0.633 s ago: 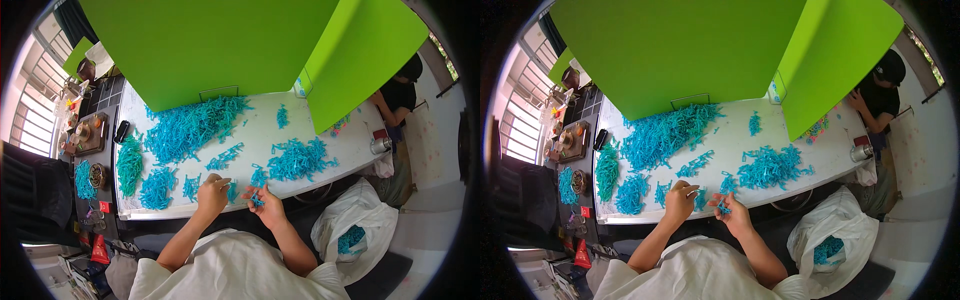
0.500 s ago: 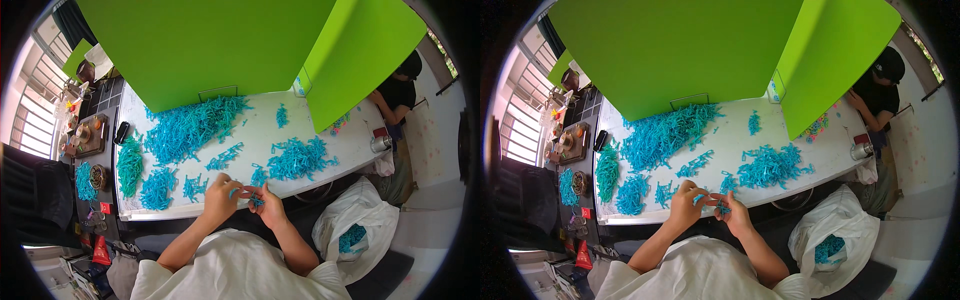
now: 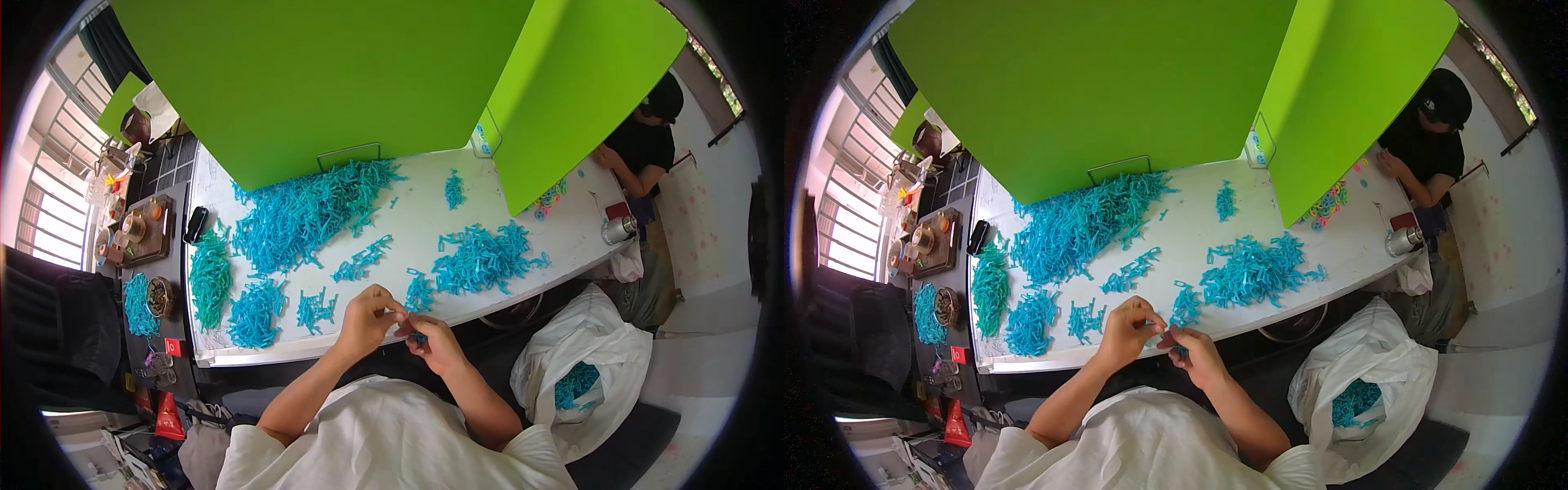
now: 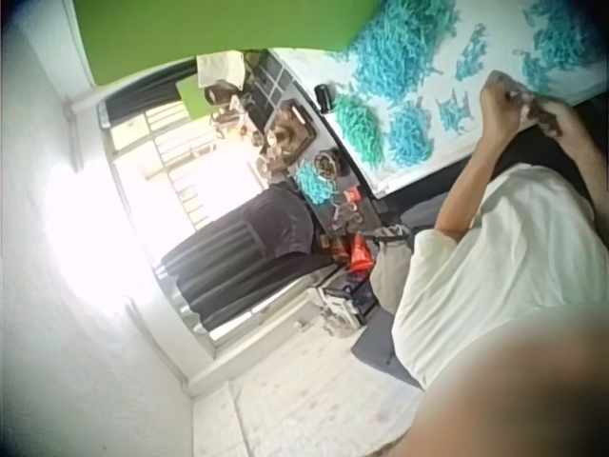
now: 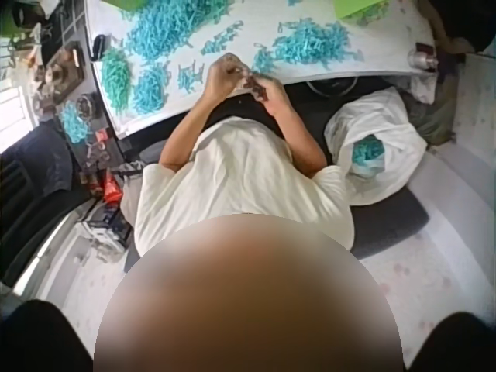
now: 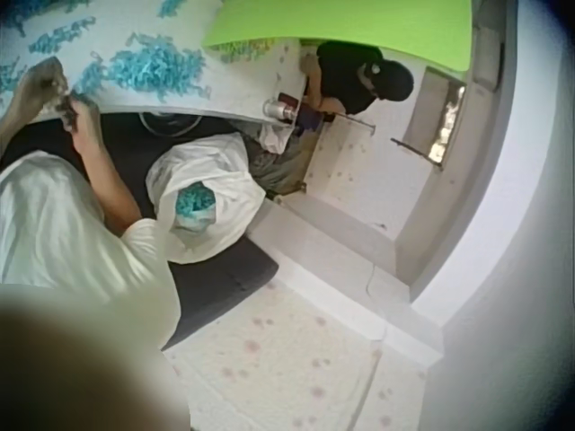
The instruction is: Manually sort and untangle blue shredded paper strips on a workbench.
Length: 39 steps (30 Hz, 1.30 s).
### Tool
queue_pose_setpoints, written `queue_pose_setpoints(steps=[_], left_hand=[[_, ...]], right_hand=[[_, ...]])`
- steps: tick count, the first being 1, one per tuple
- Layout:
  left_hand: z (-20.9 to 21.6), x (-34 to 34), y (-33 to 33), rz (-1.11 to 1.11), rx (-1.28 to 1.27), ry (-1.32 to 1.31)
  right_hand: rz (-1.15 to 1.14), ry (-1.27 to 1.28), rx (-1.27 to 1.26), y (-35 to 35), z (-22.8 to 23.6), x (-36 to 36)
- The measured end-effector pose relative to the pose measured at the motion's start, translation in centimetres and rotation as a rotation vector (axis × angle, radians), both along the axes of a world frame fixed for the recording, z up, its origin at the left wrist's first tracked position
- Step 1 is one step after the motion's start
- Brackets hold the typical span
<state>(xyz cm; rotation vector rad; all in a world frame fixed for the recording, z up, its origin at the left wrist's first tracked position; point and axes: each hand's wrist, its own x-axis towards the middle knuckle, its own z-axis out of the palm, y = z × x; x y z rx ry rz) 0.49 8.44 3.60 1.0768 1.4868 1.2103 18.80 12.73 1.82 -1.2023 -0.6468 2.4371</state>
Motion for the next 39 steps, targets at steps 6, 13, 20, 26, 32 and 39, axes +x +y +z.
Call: queue_pose_setpoints(steps=[6,13,20,26,32,39], left_hand=[[0.6,0.6,-0.8,-0.241,0.560,0.600],[-2.2,-0.5,6.3,-0.098,0.233,0.586],[-5.4,-1.0,8.9,-0.160,0.188,0.785],[0.0,-1.7,4.8,-0.137,0.141,0.468],[2.9,-2.6,0.3,-0.180,-0.009,0.231],[1.7,-1.5,-1.8,-0.188,0.045,-0.384]], right_hand=[[0.118,0.297,-0.300,1.0,-2.1,1.5],[-0.203,-0.006,0.107,1.9,-0.4,3.0],[-0.237,-0.007,0.155,1.8,1.2,3.4],[-0.224,-0.057,0.349,1.7,1.6,3.1],[-0.133,-0.221,0.801,1.4,5.4,0.9],[0.078,-0.107,0.950,1.3,6.5,-0.1]])
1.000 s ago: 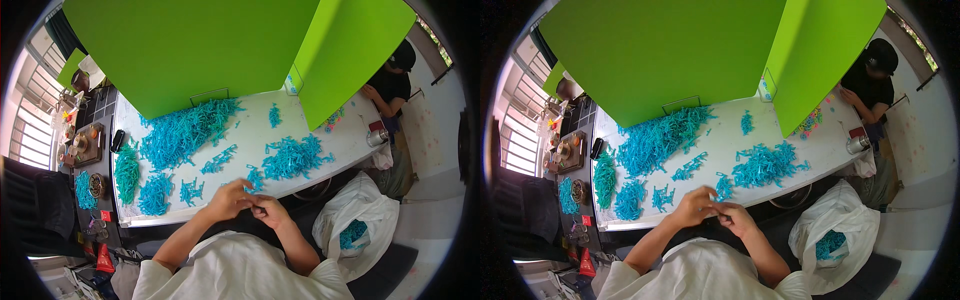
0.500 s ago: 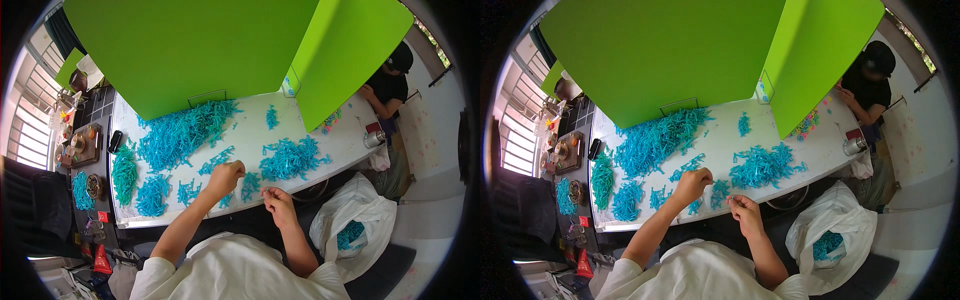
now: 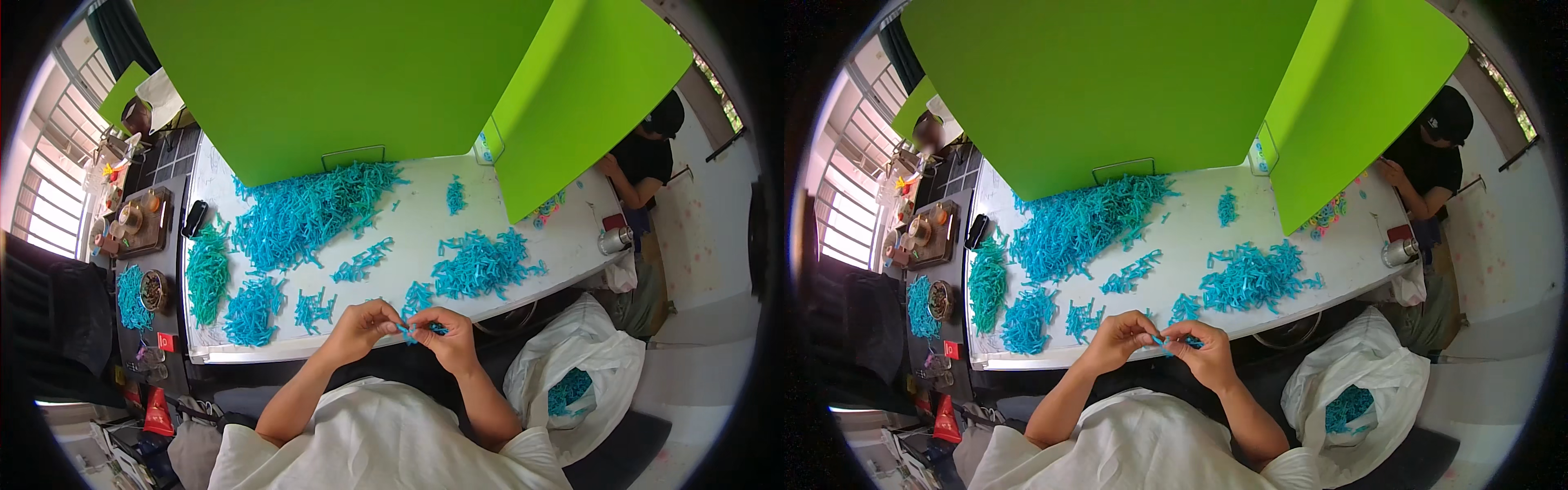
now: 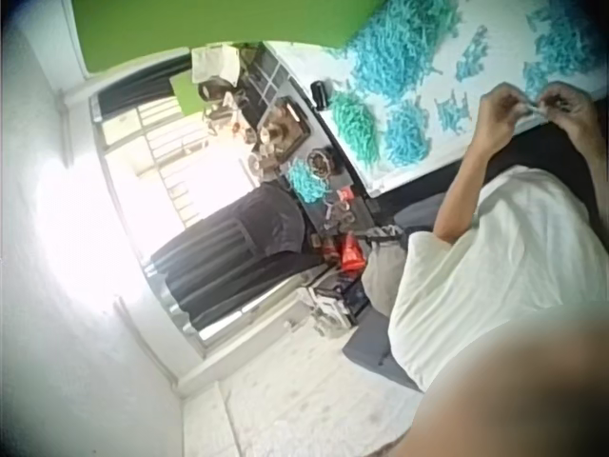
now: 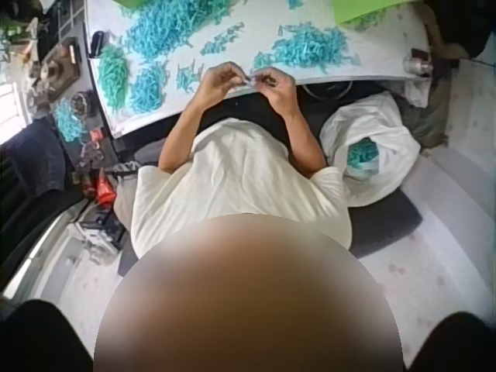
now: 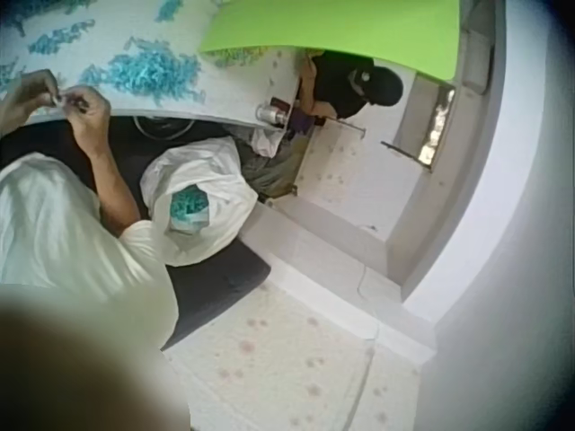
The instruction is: Manually sort and untangle blue shredded paper strips on a workbench.
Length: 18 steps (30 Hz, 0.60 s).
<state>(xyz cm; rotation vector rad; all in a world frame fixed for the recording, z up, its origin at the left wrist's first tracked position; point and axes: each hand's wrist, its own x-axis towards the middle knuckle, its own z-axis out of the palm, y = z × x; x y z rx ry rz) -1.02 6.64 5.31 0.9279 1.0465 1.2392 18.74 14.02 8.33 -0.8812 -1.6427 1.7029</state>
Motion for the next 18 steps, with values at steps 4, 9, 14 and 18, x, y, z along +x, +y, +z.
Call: queue_pose_setpoints(steps=[4,9,14,18], left_hand=[[-0.3,0.2,-0.4,-0.052,-0.125,-0.177],[-0.9,0.3,-0.5,-0.041,-0.089,-0.134],[-0.5,0.7,-0.5,-0.021,-0.104,-0.169],[-0.8,0.9,-0.7,-0.017,-0.110,-0.177]], right_hand=[[0.021,0.025,-0.057,-0.2,-0.3,-0.1],[0.049,0.040,-0.138,0.1,-0.9,0.2],[0.081,0.064,-0.181,0.4,-1.1,0.4],[0.089,0.052,-0.128,0.4,-0.8,0.5]])
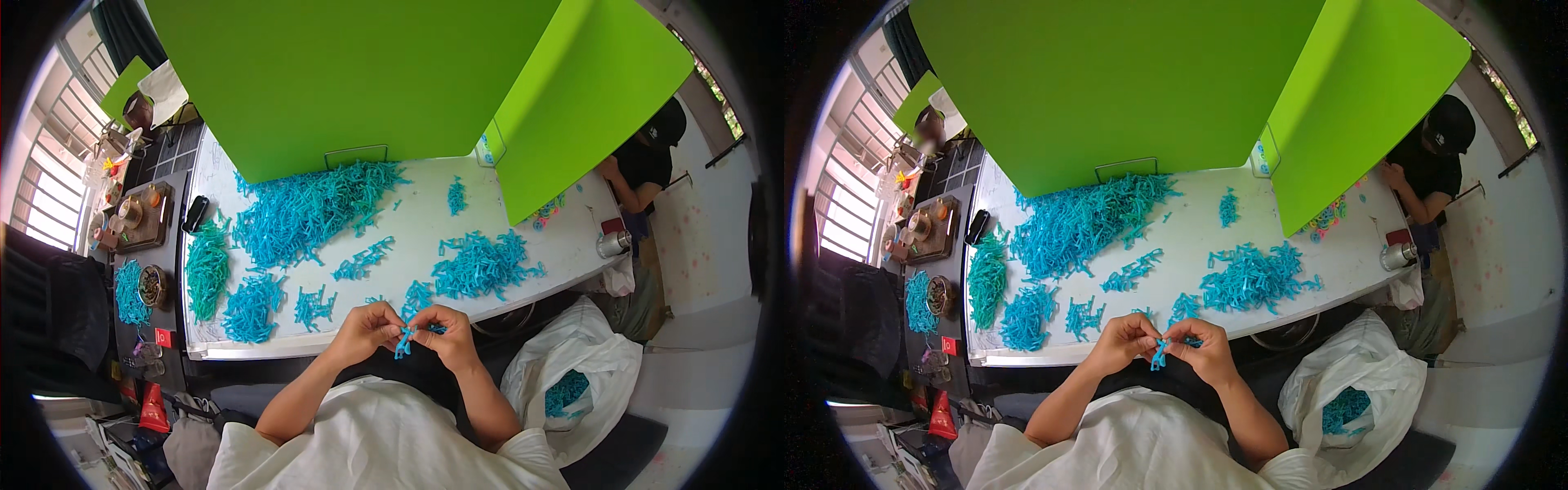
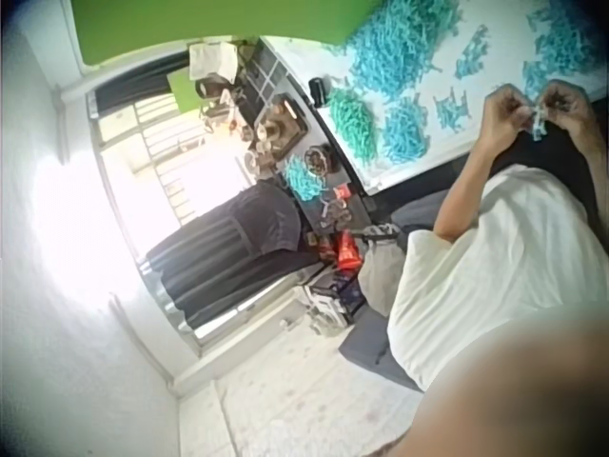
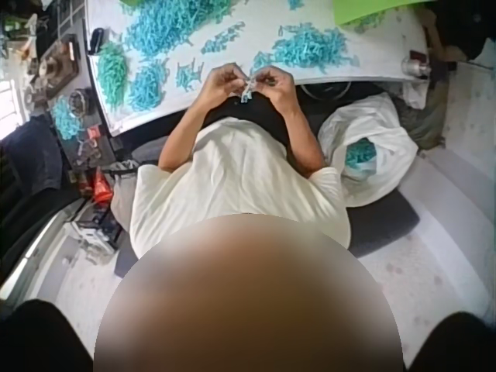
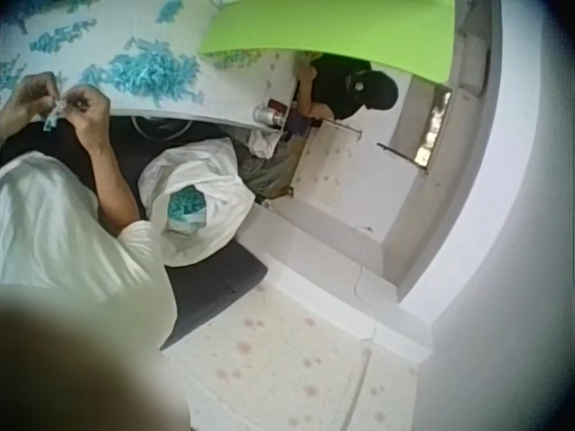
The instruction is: Manually sort and untangle blue shredded paper strips on a workbench.
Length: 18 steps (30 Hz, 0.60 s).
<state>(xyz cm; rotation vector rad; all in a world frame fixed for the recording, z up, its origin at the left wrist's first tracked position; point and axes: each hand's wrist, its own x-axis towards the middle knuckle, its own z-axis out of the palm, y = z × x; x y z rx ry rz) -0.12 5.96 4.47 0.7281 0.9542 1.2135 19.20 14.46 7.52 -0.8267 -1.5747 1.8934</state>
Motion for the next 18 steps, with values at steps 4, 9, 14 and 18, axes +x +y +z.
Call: queue_pose_setpoints(steps=[4,9,14,18], left_hand=[[0.5,0.2,-0.2,0.014,-0.046,-0.017],[1.9,1.0,-0.9,-0.012,-0.011,0.231],[0.2,1.9,-2.6,0.139,-0.097,0.204],[-2.3,1.5,-4.1,0.172,-0.112,0.174]], right_hand=[[0.050,-0.040,0.039,0.6,0.5,0.1],[0.297,-0.193,0.021,1.7,2.2,0.1],[0.134,-0.133,-0.088,-1.5,-0.2,-0.4],[-0.027,-0.199,0.047,-3.6,-3.5,-0.9]])
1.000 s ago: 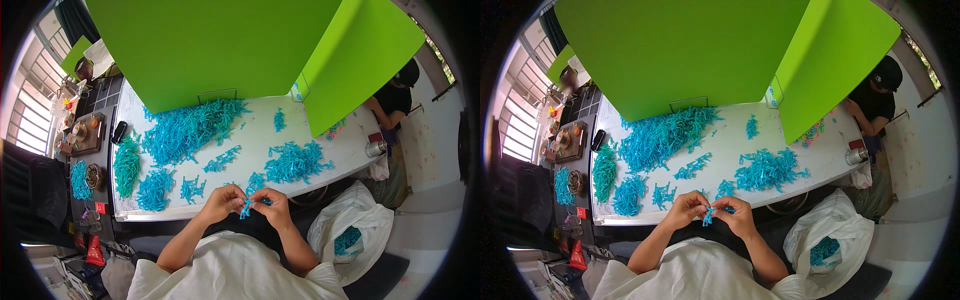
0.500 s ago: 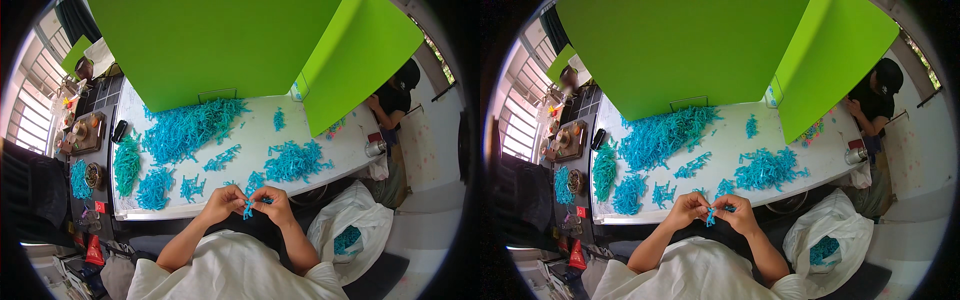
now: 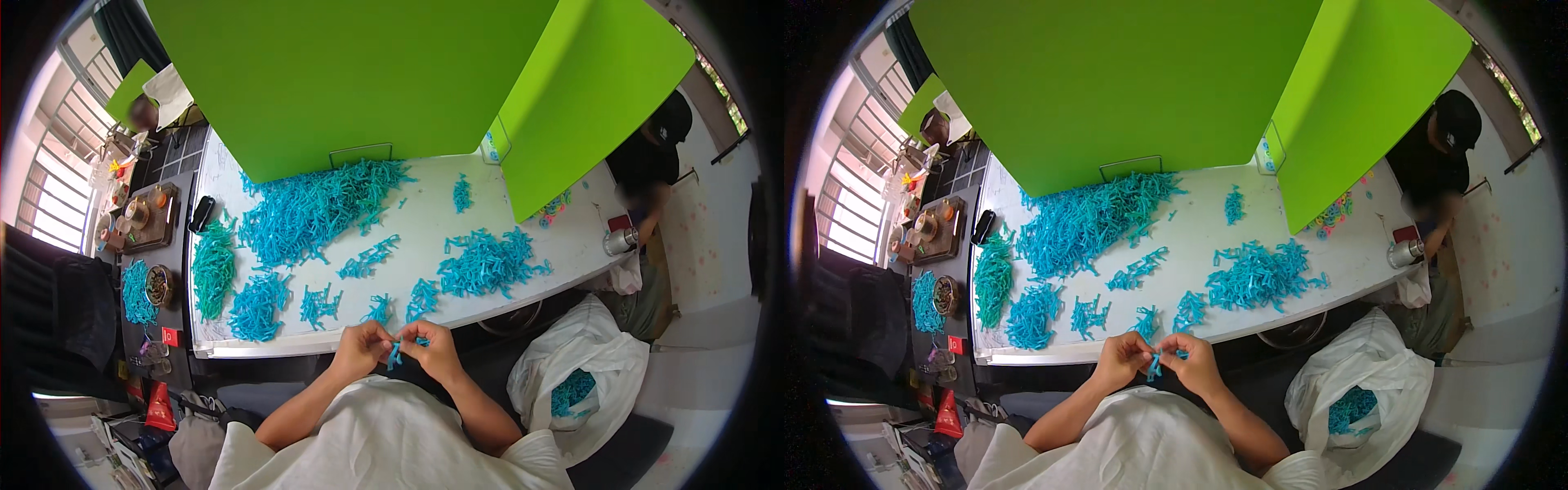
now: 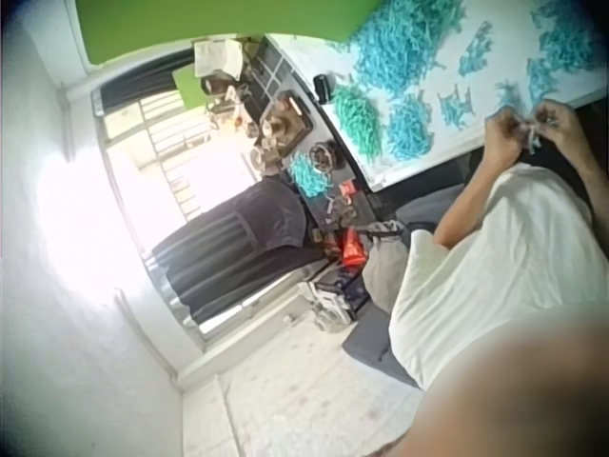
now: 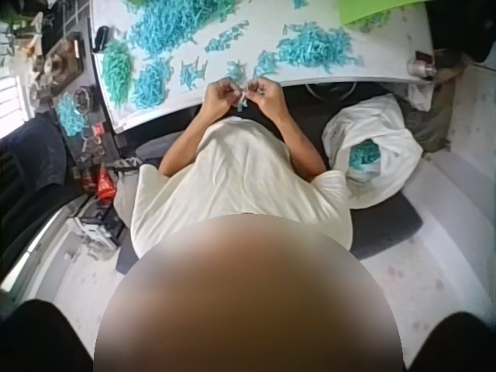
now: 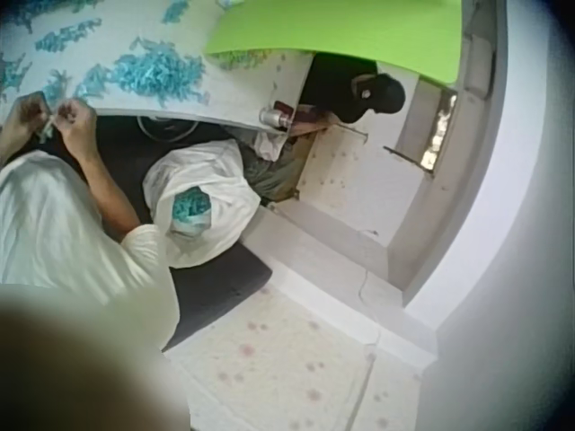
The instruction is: Manually sort and untangle blue shredded paper strips on a workbench.
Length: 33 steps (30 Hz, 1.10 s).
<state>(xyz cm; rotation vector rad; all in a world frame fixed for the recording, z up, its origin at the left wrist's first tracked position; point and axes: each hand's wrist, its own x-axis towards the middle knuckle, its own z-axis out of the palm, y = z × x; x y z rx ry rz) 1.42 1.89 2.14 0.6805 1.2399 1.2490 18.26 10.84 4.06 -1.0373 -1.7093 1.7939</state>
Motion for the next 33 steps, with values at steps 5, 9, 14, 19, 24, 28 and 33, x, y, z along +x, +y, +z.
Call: queue_pose_setpoints(steps=[5,9,14,19,24,28,33], left_hand=[[1.9,-2.1,2.7,0.121,-0.116,0.540],[-0.9,-3.0,4.5,0.195,0.131,1.011],[4.2,-0.4,4.7,0.188,0.101,1.030],[5.3,1.1,5.6,-0.024,0.258,1.038],[4.7,0.8,6.5,-0.070,0.134,0.880],[3.6,-0.6,6.7,-0.070,0.040,0.763],[2.8,-0.5,6.8,-0.088,-0.035,0.712]], right_hand=[[-0.239,0.123,-0.510,1.5,-2.6,1.1],[-0.314,0.380,-0.860,2.2,-2.3,1.0],[-0.273,0.387,-0.860,2.5,0.0,0.1],[-0.181,0.354,-0.749,2.1,-0.9,0.2],[-0.146,0.368,-0.696,1.7,-0.7,-0.2],[-0.169,0.301,-0.662,1.8,-1.3,0.3],[-0.128,0.231,-0.594,1.7,-1.8,0.8]])
